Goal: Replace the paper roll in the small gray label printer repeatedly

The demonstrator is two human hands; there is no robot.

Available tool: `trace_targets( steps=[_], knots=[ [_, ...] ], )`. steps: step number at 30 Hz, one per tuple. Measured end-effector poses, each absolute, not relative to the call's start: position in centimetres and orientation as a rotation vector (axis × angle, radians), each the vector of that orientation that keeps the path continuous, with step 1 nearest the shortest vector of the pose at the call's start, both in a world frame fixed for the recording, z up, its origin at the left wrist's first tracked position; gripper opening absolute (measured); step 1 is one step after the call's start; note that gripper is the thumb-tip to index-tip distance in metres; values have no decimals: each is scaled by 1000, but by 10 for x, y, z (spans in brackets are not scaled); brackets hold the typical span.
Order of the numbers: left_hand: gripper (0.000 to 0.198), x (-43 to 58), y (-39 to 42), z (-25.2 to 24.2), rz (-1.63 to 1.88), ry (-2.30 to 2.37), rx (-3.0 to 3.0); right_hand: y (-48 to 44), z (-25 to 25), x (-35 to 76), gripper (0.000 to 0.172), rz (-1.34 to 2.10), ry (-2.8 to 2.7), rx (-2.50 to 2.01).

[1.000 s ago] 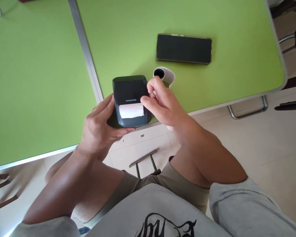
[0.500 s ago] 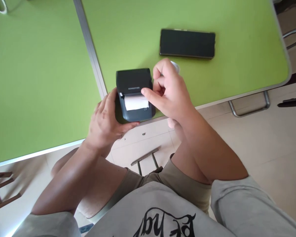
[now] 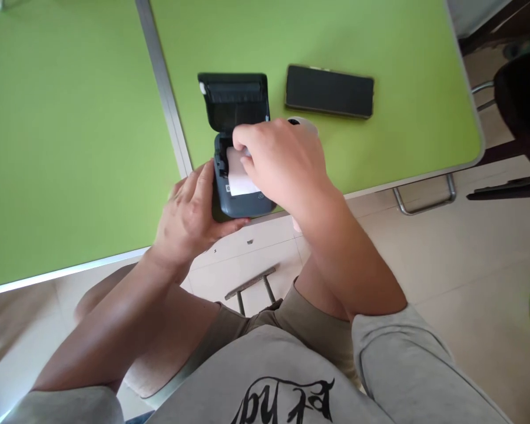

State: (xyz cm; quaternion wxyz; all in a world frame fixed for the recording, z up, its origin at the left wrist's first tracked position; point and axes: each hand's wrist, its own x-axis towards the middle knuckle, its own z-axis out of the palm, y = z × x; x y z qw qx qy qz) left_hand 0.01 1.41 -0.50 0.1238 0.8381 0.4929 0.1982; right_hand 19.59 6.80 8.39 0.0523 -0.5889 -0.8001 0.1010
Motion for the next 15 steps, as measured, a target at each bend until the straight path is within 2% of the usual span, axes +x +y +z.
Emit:
trace_targets(
  steps=[5,15],
  knots=[
    [109,1,14,-5,597,1430,2463,79,98,191,41,357,-2659,-1910],
    [103,0,12,-1,595,1413,2493,90,94,196,29,529,-2569,-1832]
  ],
)
